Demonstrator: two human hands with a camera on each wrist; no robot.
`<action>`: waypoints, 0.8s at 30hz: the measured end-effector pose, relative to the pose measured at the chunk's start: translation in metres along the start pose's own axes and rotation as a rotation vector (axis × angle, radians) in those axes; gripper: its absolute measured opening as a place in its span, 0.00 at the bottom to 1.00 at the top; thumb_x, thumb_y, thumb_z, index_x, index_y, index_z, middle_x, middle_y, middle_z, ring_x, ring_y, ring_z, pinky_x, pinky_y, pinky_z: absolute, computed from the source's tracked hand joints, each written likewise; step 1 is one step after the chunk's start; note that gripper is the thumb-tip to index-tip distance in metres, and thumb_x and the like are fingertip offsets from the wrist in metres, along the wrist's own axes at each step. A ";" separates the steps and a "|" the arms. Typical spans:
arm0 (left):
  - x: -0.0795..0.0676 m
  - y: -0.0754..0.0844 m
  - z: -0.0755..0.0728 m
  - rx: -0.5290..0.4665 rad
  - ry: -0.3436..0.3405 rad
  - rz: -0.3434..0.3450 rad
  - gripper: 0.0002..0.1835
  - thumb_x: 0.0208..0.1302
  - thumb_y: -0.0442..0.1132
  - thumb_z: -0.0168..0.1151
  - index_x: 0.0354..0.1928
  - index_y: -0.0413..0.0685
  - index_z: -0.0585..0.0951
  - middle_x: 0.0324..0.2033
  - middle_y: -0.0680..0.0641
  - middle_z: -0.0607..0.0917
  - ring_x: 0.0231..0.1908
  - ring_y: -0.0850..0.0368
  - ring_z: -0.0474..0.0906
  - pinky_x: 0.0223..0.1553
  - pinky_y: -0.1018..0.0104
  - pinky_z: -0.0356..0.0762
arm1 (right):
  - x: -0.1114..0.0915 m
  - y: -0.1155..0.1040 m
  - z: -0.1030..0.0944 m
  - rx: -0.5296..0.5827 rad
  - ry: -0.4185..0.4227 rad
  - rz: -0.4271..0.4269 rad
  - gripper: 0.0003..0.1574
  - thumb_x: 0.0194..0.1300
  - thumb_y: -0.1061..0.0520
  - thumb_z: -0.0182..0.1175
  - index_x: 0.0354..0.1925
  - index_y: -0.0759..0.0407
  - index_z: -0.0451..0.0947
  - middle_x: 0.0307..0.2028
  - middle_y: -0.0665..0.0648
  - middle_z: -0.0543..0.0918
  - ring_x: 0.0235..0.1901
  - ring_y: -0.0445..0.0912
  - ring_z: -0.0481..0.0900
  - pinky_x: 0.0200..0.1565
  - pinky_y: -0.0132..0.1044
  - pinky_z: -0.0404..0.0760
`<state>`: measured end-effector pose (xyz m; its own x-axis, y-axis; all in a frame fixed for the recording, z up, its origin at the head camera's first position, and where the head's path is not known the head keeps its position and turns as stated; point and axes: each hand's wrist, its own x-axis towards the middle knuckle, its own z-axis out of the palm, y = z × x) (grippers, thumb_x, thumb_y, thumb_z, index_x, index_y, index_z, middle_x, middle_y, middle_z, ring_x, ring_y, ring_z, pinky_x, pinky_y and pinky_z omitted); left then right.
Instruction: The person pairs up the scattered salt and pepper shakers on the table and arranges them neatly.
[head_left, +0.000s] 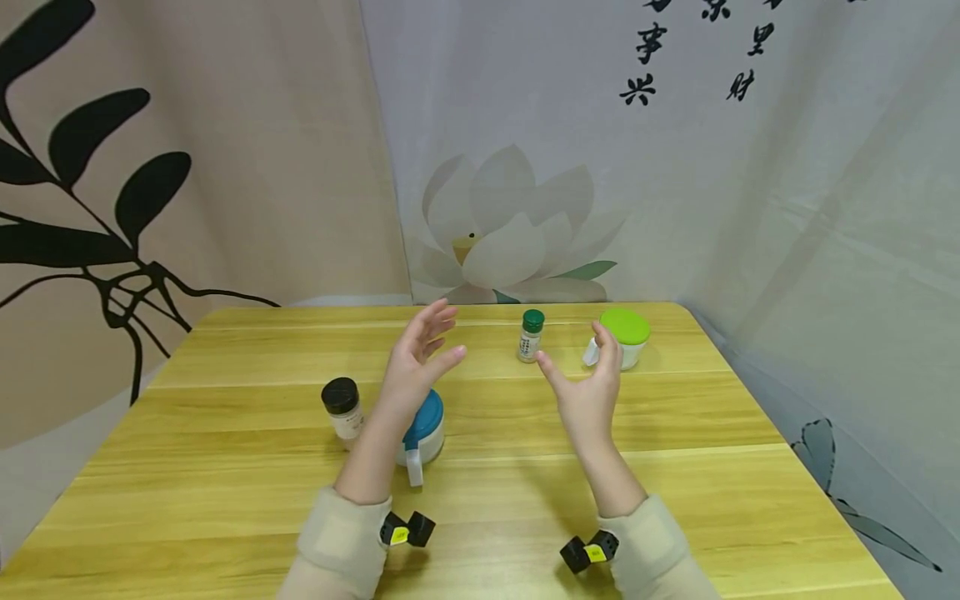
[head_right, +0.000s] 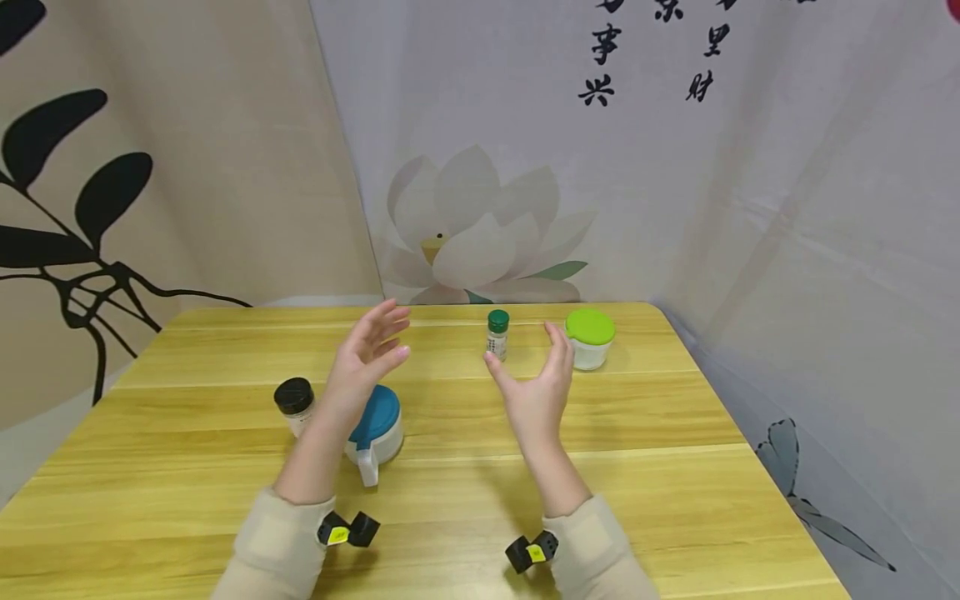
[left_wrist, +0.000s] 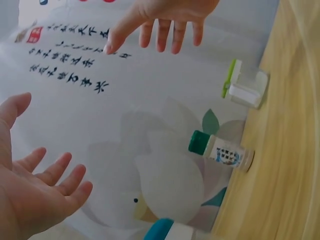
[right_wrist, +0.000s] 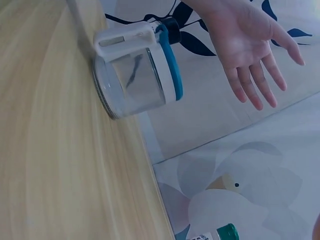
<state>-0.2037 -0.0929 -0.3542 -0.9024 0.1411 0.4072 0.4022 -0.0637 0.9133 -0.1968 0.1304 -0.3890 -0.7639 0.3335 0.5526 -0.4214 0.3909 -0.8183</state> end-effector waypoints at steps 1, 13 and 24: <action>0.001 0.000 0.002 0.008 0.000 -0.004 0.34 0.62 0.33 0.64 0.69 0.48 0.64 0.62 0.47 0.71 0.62 0.49 0.64 0.64 0.49 0.57 | 0.001 0.000 -0.001 -0.002 0.005 0.004 0.52 0.53 0.47 0.73 0.68 0.61 0.58 0.65 0.57 0.62 0.65 0.54 0.58 0.63 0.54 0.58; 0.006 -0.008 0.020 0.072 0.006 -0.023 0.34 0.60 0.36 0.67 0.68 0.52 0.65 0.62 0.50 0.72 0.62 0.52 0.64 0.63 0.51 0.58 | 0.012 0.006 -0.011 0.006 0.049 0.066 0.52 0.52 0.47 0.74 0.67 0.61 0.60 0.62 0.59 0.65 0.62 0.52 0.60 0.62 0.52 0.60; 0.010 -0.015 0.031 0.095 0.023 -0.049 0.34 0.60 0.37 0.68 0.67 0.51 0.67 0.61 0.48 0.73 0.61 0.52 0.65 0.63 0.53 0.59 | 0.021 0.015 -0.020 -0.008 0.103 0.109 0.54 0.50 0.45 0.74 0.67 0.62 0.60 0.58 0.61 0.66 0.55 0.52 0.66 0.53 0.50 0.70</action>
<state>-0.2141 -0.0598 -0.3639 -0.9243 0.1187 0.3627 0.3691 0.0374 0.9286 -0.2092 0.1602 -0.3861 -0.7505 0.4607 0.4739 -0.3341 0.3542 -0.8734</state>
